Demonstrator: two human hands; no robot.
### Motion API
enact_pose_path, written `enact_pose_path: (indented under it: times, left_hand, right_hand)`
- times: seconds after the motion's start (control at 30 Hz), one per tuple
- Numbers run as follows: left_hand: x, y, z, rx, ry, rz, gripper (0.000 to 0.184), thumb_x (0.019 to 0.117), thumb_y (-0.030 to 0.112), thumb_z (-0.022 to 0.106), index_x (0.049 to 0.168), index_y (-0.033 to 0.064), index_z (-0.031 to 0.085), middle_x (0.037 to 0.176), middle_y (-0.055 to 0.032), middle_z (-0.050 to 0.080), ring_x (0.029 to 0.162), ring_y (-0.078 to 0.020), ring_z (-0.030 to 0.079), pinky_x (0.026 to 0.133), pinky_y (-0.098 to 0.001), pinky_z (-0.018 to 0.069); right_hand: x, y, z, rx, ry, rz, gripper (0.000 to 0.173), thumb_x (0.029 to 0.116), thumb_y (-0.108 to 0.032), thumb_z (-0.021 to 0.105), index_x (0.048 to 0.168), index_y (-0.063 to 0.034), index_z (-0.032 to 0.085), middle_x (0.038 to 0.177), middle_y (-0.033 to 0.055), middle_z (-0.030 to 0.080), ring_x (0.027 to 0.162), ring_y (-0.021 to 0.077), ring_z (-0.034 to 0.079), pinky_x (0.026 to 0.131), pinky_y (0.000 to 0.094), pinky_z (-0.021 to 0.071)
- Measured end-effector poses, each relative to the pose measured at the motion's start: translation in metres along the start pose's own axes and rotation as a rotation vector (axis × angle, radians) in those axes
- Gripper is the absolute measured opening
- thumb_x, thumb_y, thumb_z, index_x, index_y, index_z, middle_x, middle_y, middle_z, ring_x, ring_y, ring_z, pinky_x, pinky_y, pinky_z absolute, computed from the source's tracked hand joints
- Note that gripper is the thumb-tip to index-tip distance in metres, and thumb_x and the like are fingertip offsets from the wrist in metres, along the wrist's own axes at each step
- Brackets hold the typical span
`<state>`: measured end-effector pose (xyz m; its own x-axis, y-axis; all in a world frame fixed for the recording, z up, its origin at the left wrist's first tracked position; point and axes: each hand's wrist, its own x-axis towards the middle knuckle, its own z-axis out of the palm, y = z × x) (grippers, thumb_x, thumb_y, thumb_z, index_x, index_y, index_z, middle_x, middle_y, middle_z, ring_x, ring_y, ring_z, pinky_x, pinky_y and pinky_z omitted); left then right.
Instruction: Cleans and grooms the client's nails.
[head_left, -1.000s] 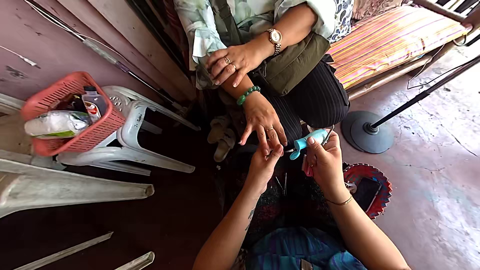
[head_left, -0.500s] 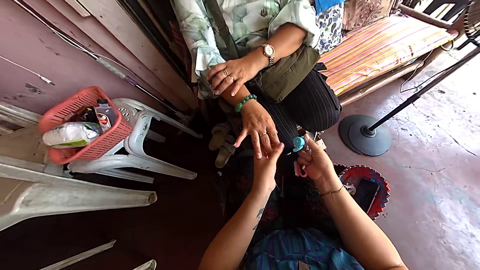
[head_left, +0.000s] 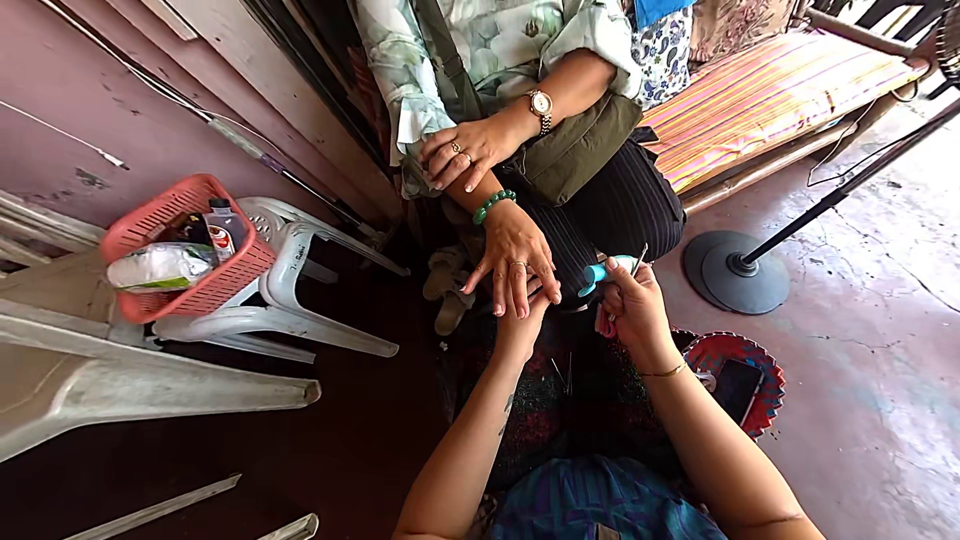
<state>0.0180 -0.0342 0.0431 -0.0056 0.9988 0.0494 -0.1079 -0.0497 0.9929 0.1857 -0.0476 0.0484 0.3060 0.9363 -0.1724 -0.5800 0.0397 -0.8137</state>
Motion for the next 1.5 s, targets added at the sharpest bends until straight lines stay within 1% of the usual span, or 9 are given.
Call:
enact_pose_path:
  times: [0.2,0.37,0.53,0.63,0.83,0.93,1.03,1.37,1.5]
  left_hand:
    - [0.015,-0.002,0.014,-0.284,0.109,-0.061,0.012,0.0963,-0.004,0.062,0.107,-0.0005,0.066,0.092,-0.0077,0.071,0.078,-0.0128,0.068,0.074,-0.027,0.0576]
    - [0.014,0.008,0.022,-0.256,0.184,-0.063,0.01,0.0953,-0.004,0.064,0.1,0.004,0.068,0.084,-0.0029,0.069,0.068,-0.0077,0.063,0.063,-0.0218,0.0541]
    - [0.015,0.006,0.021,-0.274,0.154,0.011,0.011,0.092,-0.005,0.067,0.096,0.0056,0.069,0.083,-0.0005,0.07,0.068,-0.0056,0.064,0.064,-0.0204,0.0553]
    - [0.014,0.005,0.018,-0.264,0.106,0.02,0.02,0.0864,-0.012,0.068,0.1,0.0032,0.068,0.089,-0.0014,0.072,0.079,-0.0073,0.069,0.073,-0.0231,0.0579]
    - [0.016,0.001,0.019,-0.224,0.167,-0.028,0.014,0.0876,-0.005,0.073,0.099,0.0016,0.068,0.088,-0.0045,0.072,0.079,-0.0103,0.069,0.076,-0.026,0.0579]
    - [0.019,-0.004,0.022,-0.217,0.21,-0.01,0.017,0.0903,-0.009,0.065,0.107,-0.0037,0.065,0.094,-0.0049,0.07,0.086,-0.0081,0.067,0.081,-0.025,0.0565]
    - [0.019,-0.012,0.023,-0.279,0.203,0.053,0.017,0.0922,-0.011,0.059,0.109,-0.0076,0.062,0.097,-0.0051,0.071,0.093,-0.0072,0.068,0.09,-0.0247,0.0563]
    - [0.02,-0.003,0.026,-0.29,0.185,0.05,0.018,0.089,-0.009,0.068,0.106,-0.0047,0.063,0.095,-0.0019,0.071,0.089,-0.0048,0.068,0.086,-0.023,0.0575]
    - [0.026,-0.009,0.022,-0.247,0.18,0.001,0.017,0.0845,-0.009,0.072,0.093,0.0016,0.063,0.08,-0.0003,0.066,0.071,-0.0055,0.063,0.065,-0.0214,0.0543]
  right_hand:
    - [0.014,-0.007,0.022,-0.129,-0.015,-0.076,0.043,0.0941,-0.012,0.074,0.119,-0.0117,0.039,0.056,-0.0006,0.045,0.036,0.0055,0.039,0.036,0.0201,0.0384]
    - [0.015,0.002,0.038,-0.433,-0.055,-0.289,0.059,0.0863,-0.019,0.083,0.126,-0.0136,0.04,0.076,0.0014,0.056,0.048,0.0067,0.049,0.045,0.0231,0.044]
    - [0.019,0.009,0.032,-0.251,0.013,-0.073,0.048,0.0927,-0.02,0.077,0.121,-0.012,0.04,0.063,-0.0006,0.048,0.039,0.0052,0.039,0.038,0.0206,0.0385]
    - [0.015,0.009,0.023,-0.107,0.04,0.039,0.033,0.0983,-0.015,0.07,0.114,-0.0084,0.041,0.056,-0.0004,0.044,0.037,0.0047,0.036,0.036,0.019,0.0352]
    - [0.017,0.015,0.026,-0.232,0.064,-0.208,0.051,0.0911,-0.013,0.078,0.123,-0.0116,0.038,0.061,0.001,0.049,0.038,0.008,0.044,0.037,0.0237,0.0425]
    - [0.027,0.024,0.036,-0.392,-0.023,-0.401,0.063,0.0856,-0.013,0.081,0.132,-0.0084,0.039,0.082,0.0054,0.063,0.058,0.0116,0.061,0.055,0.0302,0.0554]
    - [0.038,0.025,0.039,-0.386,-0.041,-0.379,0.065,0.0817,-0.011,0.084,0.129,-0.0006,0.042,0.088,0.0108,0.065,0.066,0.0123,0.065,0.06,0.0286,0.0567]
    - [0.041,0.019,0.036,-0.439,-0.031,-0.422,0.066,0.0809,-0.011,0.085,0.13,0.0044,0.042,0.09,0.0126,0.069,0.072,0.012,0.069,0.066,0.0281,0.06]
    - [0.039,-0.001,0.03,-0.351,-0.041,-0.202,0.058,0.0903,-0.015,0.078,0.132,0.003,0.041,0.082,0.0079,0.06,0.052,0.0065,0.051,0.048,0.0221,0.0461]
